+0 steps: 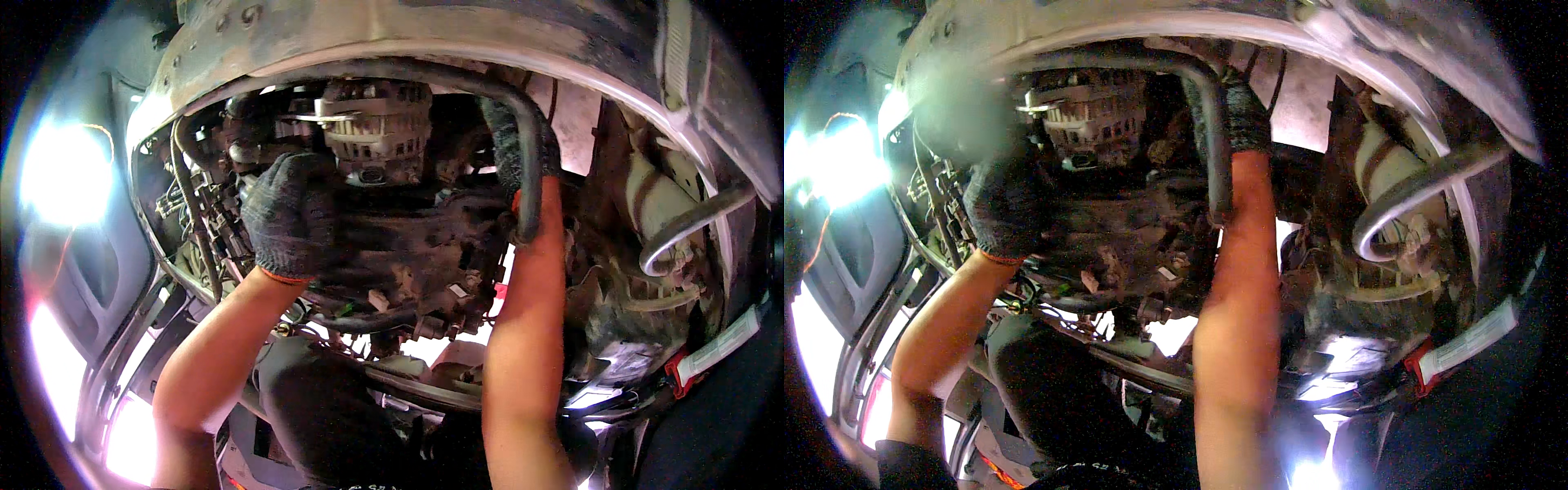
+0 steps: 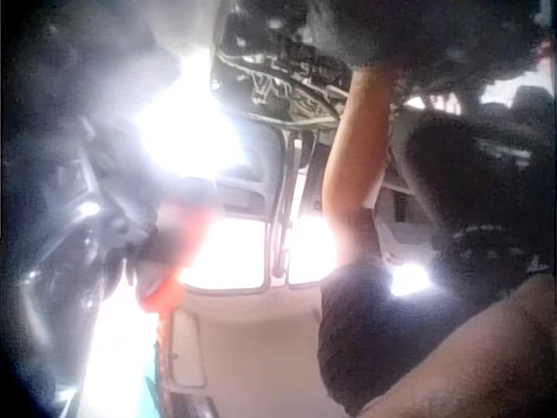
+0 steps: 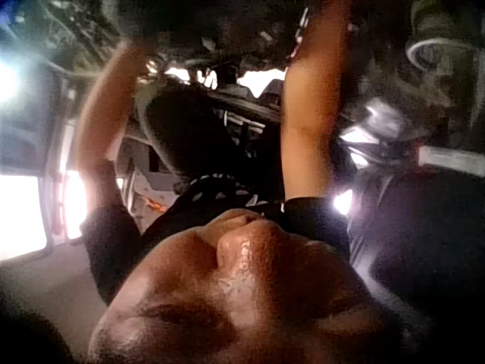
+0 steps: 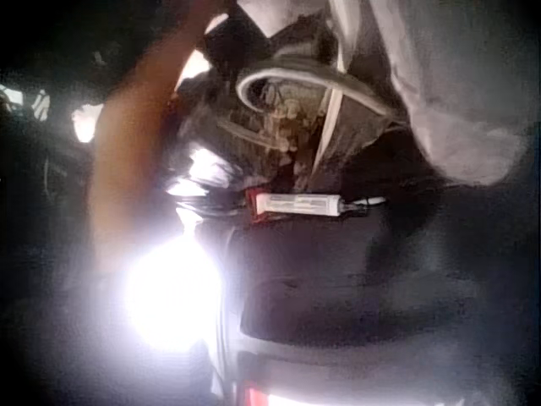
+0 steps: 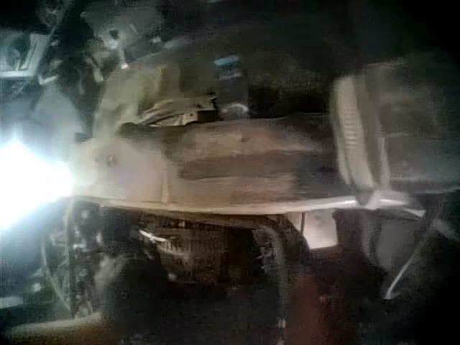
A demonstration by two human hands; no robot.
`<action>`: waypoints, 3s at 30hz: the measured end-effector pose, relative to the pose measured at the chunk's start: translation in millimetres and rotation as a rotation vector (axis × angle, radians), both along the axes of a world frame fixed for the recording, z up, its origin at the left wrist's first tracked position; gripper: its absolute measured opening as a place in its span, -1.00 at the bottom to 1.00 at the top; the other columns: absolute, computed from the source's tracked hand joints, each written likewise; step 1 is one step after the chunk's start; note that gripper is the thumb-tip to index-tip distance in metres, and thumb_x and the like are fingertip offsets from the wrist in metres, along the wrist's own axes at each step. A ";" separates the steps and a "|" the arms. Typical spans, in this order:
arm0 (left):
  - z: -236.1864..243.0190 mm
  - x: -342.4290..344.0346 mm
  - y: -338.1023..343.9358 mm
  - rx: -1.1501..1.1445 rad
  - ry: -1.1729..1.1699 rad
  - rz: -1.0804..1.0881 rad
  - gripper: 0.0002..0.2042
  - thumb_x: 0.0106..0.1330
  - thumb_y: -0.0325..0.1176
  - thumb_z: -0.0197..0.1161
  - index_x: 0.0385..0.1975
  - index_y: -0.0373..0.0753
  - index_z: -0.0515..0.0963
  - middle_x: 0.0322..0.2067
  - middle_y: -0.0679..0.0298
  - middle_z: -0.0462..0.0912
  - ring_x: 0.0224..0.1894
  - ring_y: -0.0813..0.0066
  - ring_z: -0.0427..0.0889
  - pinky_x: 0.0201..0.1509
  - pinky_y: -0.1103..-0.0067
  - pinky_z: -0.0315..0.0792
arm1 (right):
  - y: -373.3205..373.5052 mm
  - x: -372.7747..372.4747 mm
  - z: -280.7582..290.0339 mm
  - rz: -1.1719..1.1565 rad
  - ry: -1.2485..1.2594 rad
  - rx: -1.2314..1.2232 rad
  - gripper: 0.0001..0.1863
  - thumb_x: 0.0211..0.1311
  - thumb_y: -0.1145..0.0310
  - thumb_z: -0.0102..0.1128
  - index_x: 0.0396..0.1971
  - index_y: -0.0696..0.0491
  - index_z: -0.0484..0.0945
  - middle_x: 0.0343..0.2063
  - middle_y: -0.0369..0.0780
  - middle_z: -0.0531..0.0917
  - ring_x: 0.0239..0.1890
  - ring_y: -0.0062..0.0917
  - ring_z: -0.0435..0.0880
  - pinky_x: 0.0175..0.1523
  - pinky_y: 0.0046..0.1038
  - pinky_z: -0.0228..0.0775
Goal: The person sits on the floor of a car with the hood open and uses a wrench to loosen and remove bolts from the engine. They then use their hands to manipulate and remove engine components, including hoses and metal parts.
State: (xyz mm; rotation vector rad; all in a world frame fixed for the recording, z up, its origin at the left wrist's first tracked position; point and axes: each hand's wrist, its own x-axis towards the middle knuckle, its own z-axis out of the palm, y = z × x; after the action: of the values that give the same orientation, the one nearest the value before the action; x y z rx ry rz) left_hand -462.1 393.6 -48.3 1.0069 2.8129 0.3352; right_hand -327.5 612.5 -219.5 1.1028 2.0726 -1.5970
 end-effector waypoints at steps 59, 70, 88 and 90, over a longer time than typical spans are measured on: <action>2.8 -1.7 -0.5 -0.070 -0.048 0.071 -0.75 0.25 -0.11 0.18 -0.24 -0.13 0.56 -0.22 0.13 0.65 -0.17 0.07 0.65 -0.06 0.22 0.45 | -32.1 -66.3 79.3 0.692 -0.234 0.464 -0.68 0.26 0.20 0.12 -0.09 -0.01 0.67 -0.14 -0.05 0.71 -0.20 -0.18 0.68 -0.02 -0.27 0.48; 16.3 -2.6 -10.0 -0.174 -0.153 0.126 -0.74 0.19 -0.17 0.18 -0.19 -0.13 0.56 -0.19 0.09 0.65 -0.18 0.05 0.67 -0.03 0.22 0.44 | 17.0 -82.9 20.4 0.456 -0.515 0.159 -0.43 0.23 -0.18 0.15 0.11 -0.14 0.57 0.05 -0.20 0.66 0.16 -0.34 0.57 0.18 -0.13 0.38; 1.7 -5.8 -12.3 0.065 0.010 0.052 -0.73 0.20 -0.19 0.22 -0.19 -0.17 0.55 -0.20 0.02 0.63 -0.16 0.04 0.64 -0.09 0.19 0.48 | -40.3 -34.9 96.7 -0.660 0.332 -0.611 -0.78 0.35 0.15 0.22 -0.24 -0.02 0.64 -0.34 -0.30 0.67 -0.29 -0.47 0.62 -0.15 -0.36 0.51; 10.4 4.8 10.0 0.127 0.108 -0.083 -0.68 0.24 -0.13 0.21 -0.10 -0.17 0.56 -0.13 0.01 0.61 -0.16 -0.02 0.62 -0.04 0.18 0.48 | -19.4 -27.0 65.4 -0.257 0.449 -0.174 -0.78 0.36 0.16 0.18 -0.20 -0.02 0.64 -0.29 -0.30 0.67 -0.22 -0.43 0.62 -0.05 -0.31 0.50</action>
State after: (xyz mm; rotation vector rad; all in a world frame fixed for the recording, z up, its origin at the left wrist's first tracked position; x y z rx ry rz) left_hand -457.4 403.6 -37.9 1.1990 2.8651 0.4677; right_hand -354.5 593.1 -154.1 1.0573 2.0544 -2.2807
